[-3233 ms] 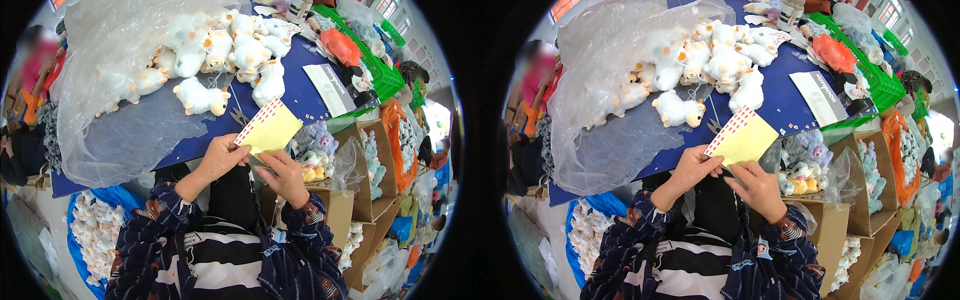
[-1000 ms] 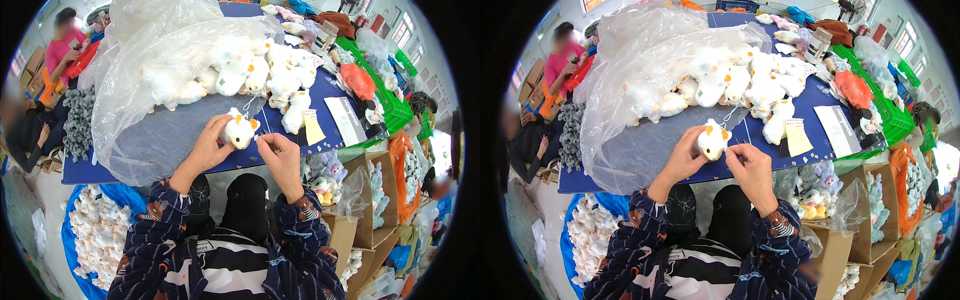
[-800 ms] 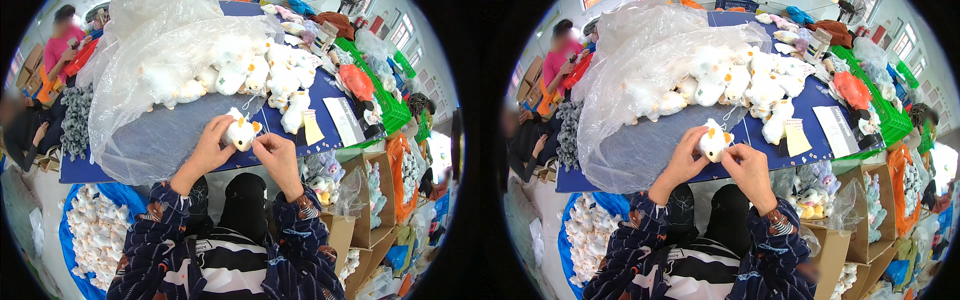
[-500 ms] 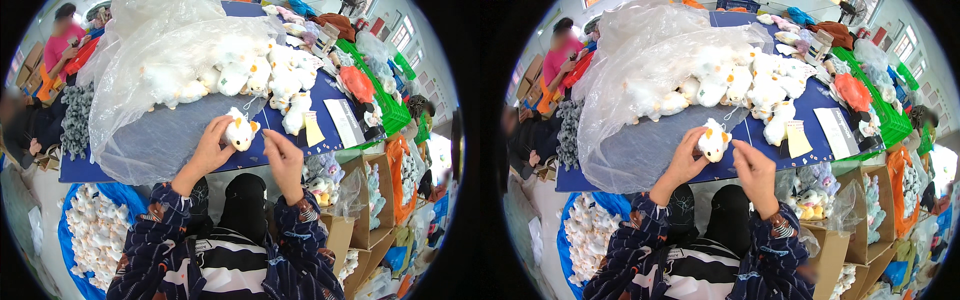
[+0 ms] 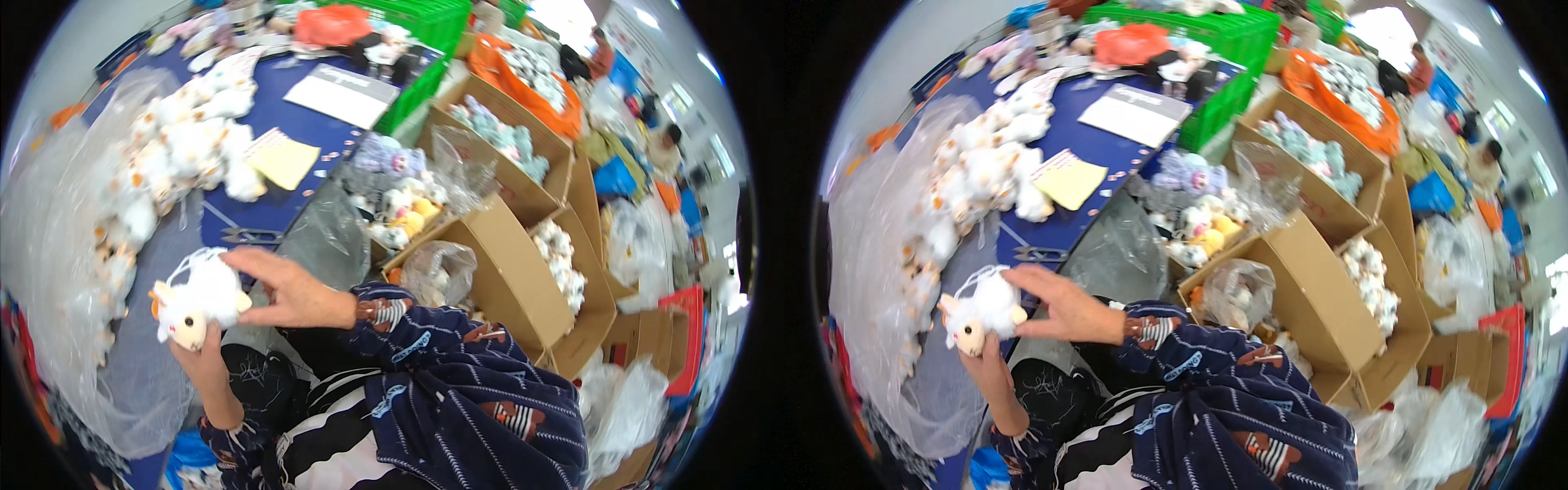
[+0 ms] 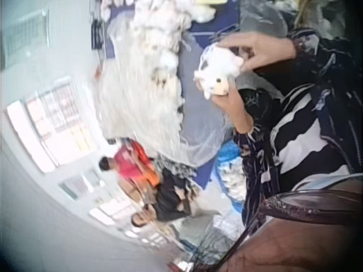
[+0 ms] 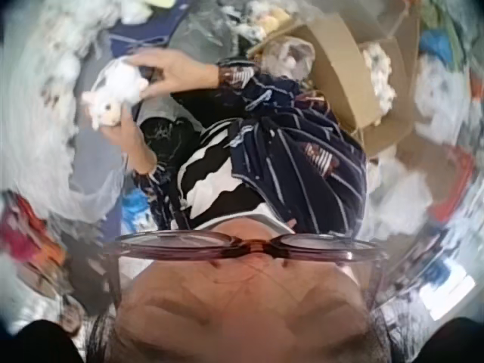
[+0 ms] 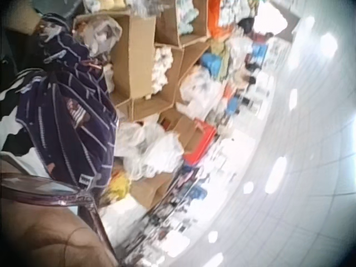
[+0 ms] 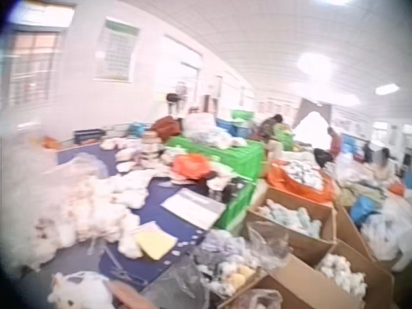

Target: The person sits on the floor and trims loose threads from small white stuffed toys using scissors. They handle each toy one at a time, cut excess threads, and place the finished items into a cardboard box.

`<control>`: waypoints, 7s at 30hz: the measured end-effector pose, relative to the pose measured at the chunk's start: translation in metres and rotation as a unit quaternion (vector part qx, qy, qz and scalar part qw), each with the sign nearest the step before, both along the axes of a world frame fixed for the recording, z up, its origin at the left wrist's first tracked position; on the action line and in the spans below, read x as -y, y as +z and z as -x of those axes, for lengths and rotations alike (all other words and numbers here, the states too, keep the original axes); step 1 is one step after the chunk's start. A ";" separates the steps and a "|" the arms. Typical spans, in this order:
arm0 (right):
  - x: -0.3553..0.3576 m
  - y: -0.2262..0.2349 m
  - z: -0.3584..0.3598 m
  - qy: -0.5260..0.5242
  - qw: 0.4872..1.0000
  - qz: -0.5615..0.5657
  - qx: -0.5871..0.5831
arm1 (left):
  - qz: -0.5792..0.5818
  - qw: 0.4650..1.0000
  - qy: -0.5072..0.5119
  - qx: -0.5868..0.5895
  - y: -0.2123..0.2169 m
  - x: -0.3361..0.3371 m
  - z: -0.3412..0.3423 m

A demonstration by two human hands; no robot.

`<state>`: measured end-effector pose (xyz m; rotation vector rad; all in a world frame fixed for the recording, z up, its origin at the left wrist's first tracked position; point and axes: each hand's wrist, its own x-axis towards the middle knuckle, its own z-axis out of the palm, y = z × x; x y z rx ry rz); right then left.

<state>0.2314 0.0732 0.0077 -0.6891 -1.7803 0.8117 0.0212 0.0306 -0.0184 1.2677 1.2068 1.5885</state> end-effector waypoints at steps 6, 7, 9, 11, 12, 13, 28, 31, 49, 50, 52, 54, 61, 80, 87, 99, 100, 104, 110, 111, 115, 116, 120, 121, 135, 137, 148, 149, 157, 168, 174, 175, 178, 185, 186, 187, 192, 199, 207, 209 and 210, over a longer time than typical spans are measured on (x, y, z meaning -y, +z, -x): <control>0.034 0.004 -0.024 0.159 0.941 0.245 -0.172 | -0.007 0.985 -0.106 0.138 -0.003 0.007 -0.029; 0.039 0.013 -0.031 0.164 0.938 0.267 -0.147 | 0.003 0.980 -0.119 0.158 -0.001 0.009 -0.037; 0.046 0.014 -0.046 0.116 0.939 0.287 -0.148 | 0.031 0.987 -0.139 0.076 -0.008 0.003 -0.047; 0.044 -0.006 -0.066 0.068 0.943 0.292 -0.144 | 0.080 0.980 -0.174 -0.050 -0.015 -0.007 -0.051; 0.041 -0.023 -0.076 0.004 0.953 0.255 -0.163 | 0.056 0.973 -0.223 -0.030 0.009 -0.002 -0.073; 0.044 -0.030 -0.098 -0.041 0.940 0.294 -0.169 | 0.046 0.971 -0.229 -0.054 0.020 -0.001 -0.084; 0.176 -0.102 -0.404 -0.465 0.554 0.142 -0.676 | 0.038 0.974 -0.218 -0.056 0.040 -0.015 -0.059; 0.142 -0.134 -0.369 -0.392 0.616 0.214 -0.649 | 0.036 0.972 -0.230 -0.041 0.040 -0.017 -0.054; -0.056 0.009 -0.073 -0.051 0.926 0.326 -0.183 | -0.280 0.872 -0.305 0.260 0.200 0.090 -0.003; -0.065 0.014 -0.057 -0.033 0.935 0.317 -0.157 | -0.294 0.872 -0.293 0.260 0.202 0.096 0.002; -0.075 0.023 -0.030 -0.030 0.954 0.283 -0.098 | -0.309 0.868 -0.291 0.258 0.200 0.101 0.011; -0.084 0.032 0.001 -0.023 0.967 0.252 -0.038 | -0.323 0.866 -0.288 0.252 0.199 0.107 0.018; -0.109 0.020 0.055 -0.037 0.988 0.147 0.012 | -0.342 0.849 -0.310 0.256 0.193 0.121 0.024; -0.159 -0.002 0.172 -0.191 0.979 0.011 0.075 | -0.342 0.862 -0.285 0.242 0.174 0.128 0.049; -0.072 0.019 0.123 0.292 0.687 0.615 -0.253 | 0.010 0.947 -0.059 0.316 0.073 0.071 0.066; -0.017 0.009 0.075 0.106 0.930 0.351 0.008 | 0.070 0.977 -0.054 0.196 0.036 0.024 0.036; -0.019 0.012 0.076 0.110 0.935 0.337 -0.013 | 0.020 0.989 -0.029 0.142 0.028 0.022 0.035; -0.031 0.010 0.084 0.117 0.941 0.315 -0.024 | -0.016 0.999 0.026 -0.029 0.014 0.016 0.037; -0.025 0.014 0.085 0.148 0.931 0.315 -0.107 | 0.028 0.992 0.051 -0.114 0.013 0.017 0.039; -0.022 0.017 0.085 0.147 0.940 0.297 -0.085 | 0.029 0.991 0.057 -0.116 0.016 0.020 0.040; -0.015 0.024 0.087 0.138 0.963 0.230 -0.024 | 0.030 0.985 0.076 -0.153 0.027 0.024 0.043; -0.014 0.027 0.086 0.137 0.965 0.223 -0.014 | 0.022 0.985 0.076 -0.156 0.029 0.025 0.043; -0.013 0.028 0.087 0.135 0.962 0.238 -0.018 | 0.010 0.979 0.108 -0.175 0.023 0.026 0.038; -0.013 0.027 0.087 0.133 0.955 0.264 -0.019 | 0.003 0.986 0.103 -0.134 0.018 0.024 0.039; -0.068 0.003 -0.008 -0.086 0.914 -0.058 0.393 | 0.014 0.999 0.037 0.022 0.022 0.017 0.052; -0.072 0.005 -0.013 -0.074 0.914 -0.062 0.395 | 0.012 0.998 0.040 0.044 0.023 0.016 0.052; -0.034 0.022 -0.004 0.030 0.976 0.180 0.117 | 0.084 0.988 0.016 0.126 0.031 0.018 0.048; -0.025 0.031 0.010 0.081 0.986 0.081 0.123 | 0.070 0.991 0.017 0.112 0.032 0.018 0.045; -0.006 0.041 0.058 0.153 0.974 0.018 0.165 | 0.028 0.997 0.010 0.075 0.033 0.022 0.036; -0.008 0.040 0.056 0.153 0.975 0.004 0.162 | 0.034 0.999 0.002 0.040 0.031 0.021 0.033; -0.010 0.037 0.057 0.154 0.976 -0.008 0.152 | 0.038 0.999 0.017 0.021 0.032 0.021 0.032; -0.010 0.037 0.057 0.155 0.976 0.001 0.152 | 0.039 0.999 0.019 0.011 0.033 0.021 0.032; -0.009 0.038 0.057 0.154 0.977 0.011 0.149 | 0.039 0.999 0.024 -0.004 0.030 0.020 0.032; -0.006 0.036 0.056 0.133 0.982 0.017 0.134 | 0.026 0.998 0.035 -0.034 0.029 0.018 0.029; -0.006 0.036 0.056 0.131 0.982 0.019 0.134 | 0.026 0.998 0.038 -0.037 0.029 0.018 0.029; -0.006 0.036 0.056 0.126 0.983 0.024 0.131 | 0.025 0.998 0.041 -0.040 0.030 0.018 0.029; -0.009 0.039 0.050 0.085 0.990 0.005 0.113 | 0.005 0.976 0.108 -0.188 0.043 0.025 0.025; -0.068 0.016 -0.002 -0.068 0.936 -0.101 0.329 | -0.040 0.944 0.154 -0.288 0.039 0.024 0.033; -0.090 0.001 -0.021 -0.149 0.907 -0.138 0.368 | -0.049 0.947 0.145 -0.282 0.032 0.022 0.033; -0.080 0.008 -0.012 -0.165 0.931 -0.120 0.303 | -0.054 0.948 0.143 -0.278 0.031 0.022 0.035; -0.069 0.021 -0.005 -0.143 0.954 -0.072 0.254 | -0.057 0.951 0.146 -0.268 0.029 0.024 0.035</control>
